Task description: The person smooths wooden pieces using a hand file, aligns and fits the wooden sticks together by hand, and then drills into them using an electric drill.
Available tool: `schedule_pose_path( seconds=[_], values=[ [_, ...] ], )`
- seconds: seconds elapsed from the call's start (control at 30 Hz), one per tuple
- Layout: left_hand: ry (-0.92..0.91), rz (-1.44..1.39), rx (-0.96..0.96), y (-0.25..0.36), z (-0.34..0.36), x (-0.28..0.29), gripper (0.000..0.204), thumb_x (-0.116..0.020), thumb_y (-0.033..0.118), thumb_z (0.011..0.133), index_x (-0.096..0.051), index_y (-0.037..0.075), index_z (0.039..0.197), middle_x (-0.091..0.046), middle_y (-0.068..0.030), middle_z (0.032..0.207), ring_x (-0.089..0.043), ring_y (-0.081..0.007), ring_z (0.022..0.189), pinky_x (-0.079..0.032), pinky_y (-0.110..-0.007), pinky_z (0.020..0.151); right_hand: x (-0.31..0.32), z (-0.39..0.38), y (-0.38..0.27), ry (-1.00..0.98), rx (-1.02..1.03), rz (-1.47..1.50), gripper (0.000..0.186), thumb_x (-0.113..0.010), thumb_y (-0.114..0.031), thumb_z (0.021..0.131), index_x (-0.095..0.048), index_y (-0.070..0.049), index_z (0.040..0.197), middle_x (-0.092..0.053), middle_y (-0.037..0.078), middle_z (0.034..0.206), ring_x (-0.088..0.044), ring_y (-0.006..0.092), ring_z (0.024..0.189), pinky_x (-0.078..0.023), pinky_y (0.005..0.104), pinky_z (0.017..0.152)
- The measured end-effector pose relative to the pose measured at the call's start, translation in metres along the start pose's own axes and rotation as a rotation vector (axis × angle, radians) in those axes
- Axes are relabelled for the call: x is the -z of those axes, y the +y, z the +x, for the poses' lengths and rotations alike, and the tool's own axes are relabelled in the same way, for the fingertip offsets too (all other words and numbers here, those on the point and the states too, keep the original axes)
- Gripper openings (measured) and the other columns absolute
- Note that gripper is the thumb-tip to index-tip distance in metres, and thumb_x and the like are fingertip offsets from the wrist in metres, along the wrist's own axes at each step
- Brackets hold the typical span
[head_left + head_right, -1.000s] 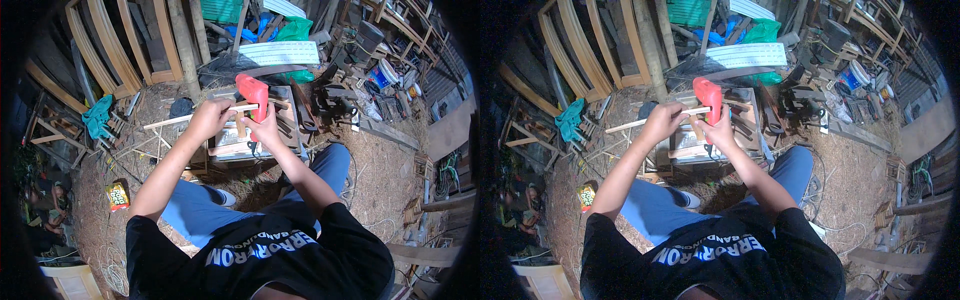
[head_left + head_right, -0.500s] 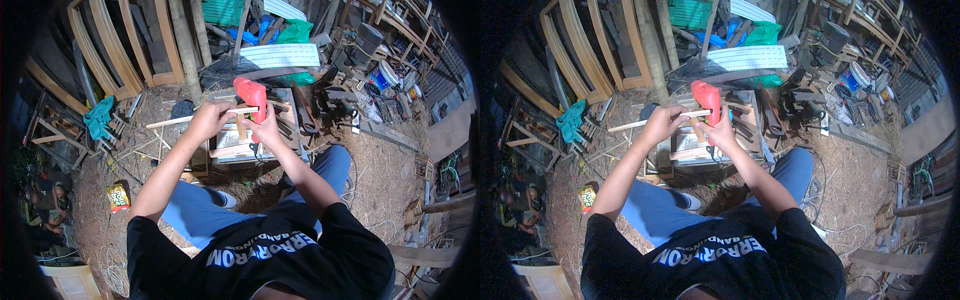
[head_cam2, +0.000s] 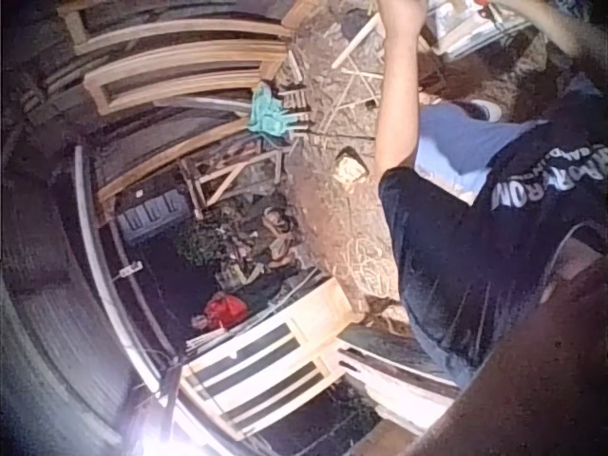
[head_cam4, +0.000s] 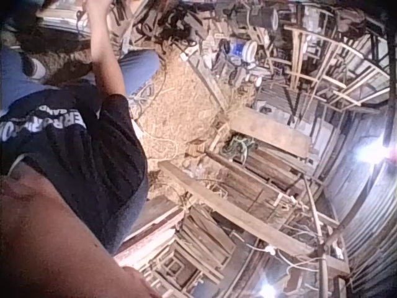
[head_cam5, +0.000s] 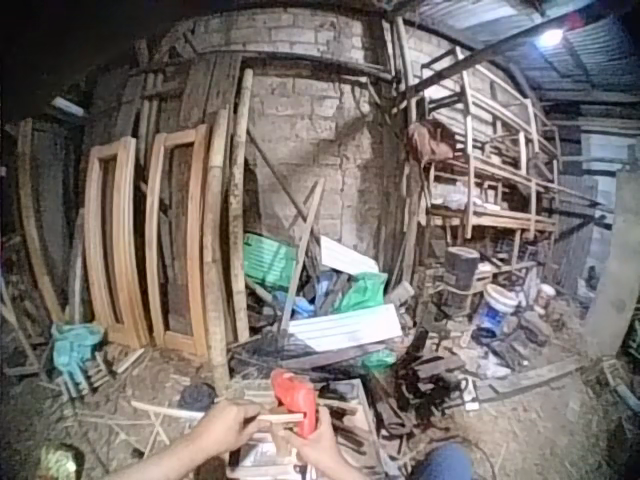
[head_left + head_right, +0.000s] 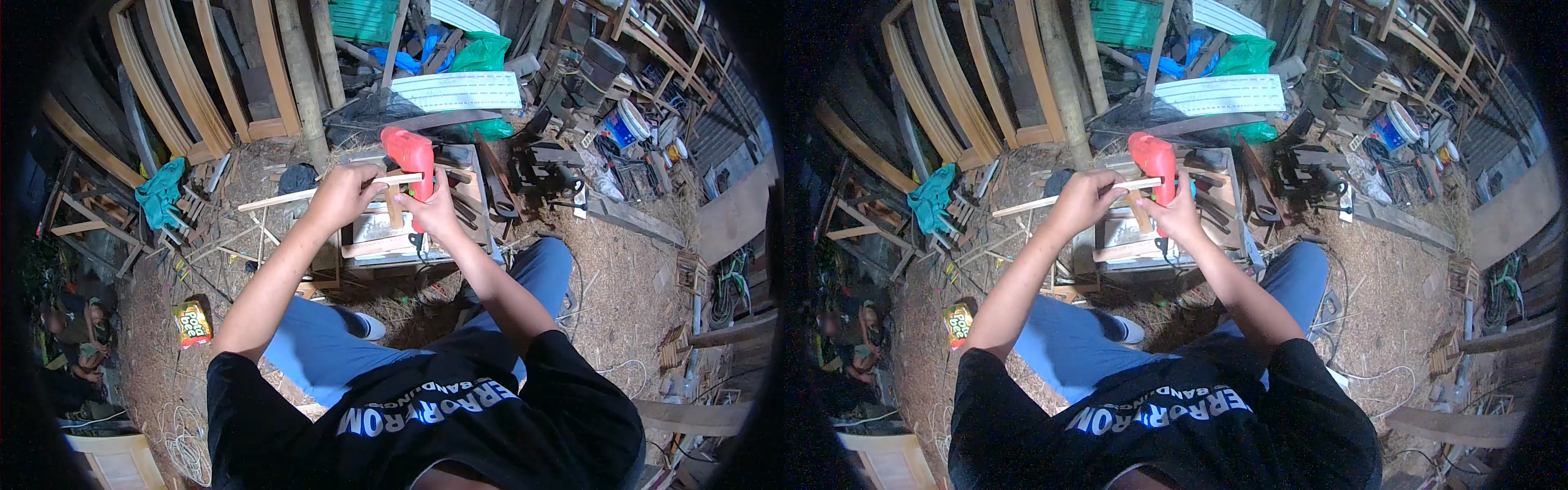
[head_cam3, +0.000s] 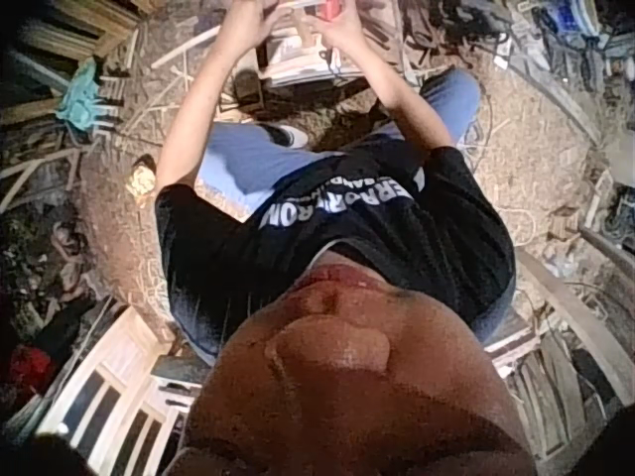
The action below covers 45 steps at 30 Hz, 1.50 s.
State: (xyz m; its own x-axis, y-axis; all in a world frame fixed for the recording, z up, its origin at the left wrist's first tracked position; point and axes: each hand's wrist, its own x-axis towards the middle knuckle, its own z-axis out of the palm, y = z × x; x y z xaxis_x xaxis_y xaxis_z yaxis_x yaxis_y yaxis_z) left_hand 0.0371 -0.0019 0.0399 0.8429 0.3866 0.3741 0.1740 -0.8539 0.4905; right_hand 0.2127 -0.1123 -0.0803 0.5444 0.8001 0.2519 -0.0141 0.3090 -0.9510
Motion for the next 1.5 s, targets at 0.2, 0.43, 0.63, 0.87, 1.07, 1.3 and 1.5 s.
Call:
schedule_pose_path(
  seconds=[0.2,0.43,0.63,0.87,1.07,1.3,1.5],
  values=[
    [0.028,0.035,-0.047,-0.003,0.0,-0.004,0.02,-0.078,0.016,0.094,-0.076,-0.001,0.104,-0.072,-0.0207,0.09,-0.071,-0.0385,0.079,-0.055,-0.043,0.071,0.003,0.002,0.0,0.031,-0.021,-0.045,0.079,-0.094,-0.01,0.082,-0.041,-0.001,0.141,-0.063,0.01,0.12,-0.062,0.0158,0.109,-0.054,0.0346,0.094],
    [0.039,0.042,-0.045,0.002,0.004,-0.001,0.02,-0.077,0.016,0.094,-0.075,-0.002,0.104,-0.072,-0.0212,0.093,-0.071,-0.0399,0.082,-0.056,-0.045,0.074,0.044,0.008,-0.015,0.024,-0.033,-0.087,0.07,-0.091,-0.012,0.087,-0.043,0.0,0.137,-0.067,0.01,0.113,-0.066,0.0151,0.102,-0.056,0.0334,0.091],
    [0.04,0.004,-0.024,-0.003,-0.004,0.002,0.021,-0.076,0.017,0.094,-0.074,-0.002,0.105,-0.072,-0.0218,0.094,-0.071,-0.0421,0.086,-0.056,-0.047,0.076,0.069,0.004,-0.095,-0.038,0.002,-0.021,0.051,-0.079,-0.001,0.093,-0.047,0.0,0.132,-0.069,0.015,0.12,-0.074,0.022,0.099,-0.063,0.0387,0.091],
    [0.04,-0.003,-0.045,-0.002,0.0,0.003,0.022,-0.075,0.02,0.096,-0.075,0.0,0.107,-0.073,-0.022,0.096,-0.071,-0.0448,0.093,-0.056,-0.05,0.081,0.103,-0.006,-0.204,0.049,-0.407,-0.05,0.043,-0.072,-0.013,0.099,-0.053,-0.011,0.137,-0.06,0.001,0.079,-0.052,0.0094,0.053,-0.037,0.0269,0.041],
    [0.057,-0.011,-0.076,-0.005,0.005,0.0,0.021,-0.076,0.016,0.094,-0.076,0.0,0.106,-0.074,-0.022,0.097,-0.071,-0.044,0.093,-0.056,-0.05,0.082,0.093,0.0,-0.29,-0.134,-0.347,-0.555,0.041,-0.071,-0.041,0.106,-0.063,-0.009,0.13,-0.061,-0.004,0.082,-0.05,0.0044,0.054,-0.037,0.0237,0.045],
    [0.026,0.012,-0.069,-0.002,0.008,0.001,0.021,-0.077,0.016,0.093,-0.076,-0.001,0.106,-0.074,-0.0233,0.094,-0.071,-0.0447,0.086,-0.056,-0.05,0.078,0.068,0.029,-0.363,-0.306,-0.352,-0.579,0.042,-0.067,-0.042,0.108,-0.063,-0.014,0.139,-0.069,-0.001,0.092,-0.055,0.0048,0.059,-0.042,0.0225,0.047],
    [0.056,0.011,-0.083,-0.012,0.004,-0.005,0.02,-0.077,0.016,0.094,-0.076,0.0,0.106,-0.073,-0.0252,0.089,-0.071,-0.0465,0.084,-0.056,-0.052,0.076,0.032,0.04,-0.384,-0.382,-0.473,-0.696,0.044,-0.07,-0.044,0.106,-0.063,-0.014,0.137,-0.066,-0.002,0.087,-0.052,0.0047,0.053,-0.038,0.0224,0.042]
  ],
)
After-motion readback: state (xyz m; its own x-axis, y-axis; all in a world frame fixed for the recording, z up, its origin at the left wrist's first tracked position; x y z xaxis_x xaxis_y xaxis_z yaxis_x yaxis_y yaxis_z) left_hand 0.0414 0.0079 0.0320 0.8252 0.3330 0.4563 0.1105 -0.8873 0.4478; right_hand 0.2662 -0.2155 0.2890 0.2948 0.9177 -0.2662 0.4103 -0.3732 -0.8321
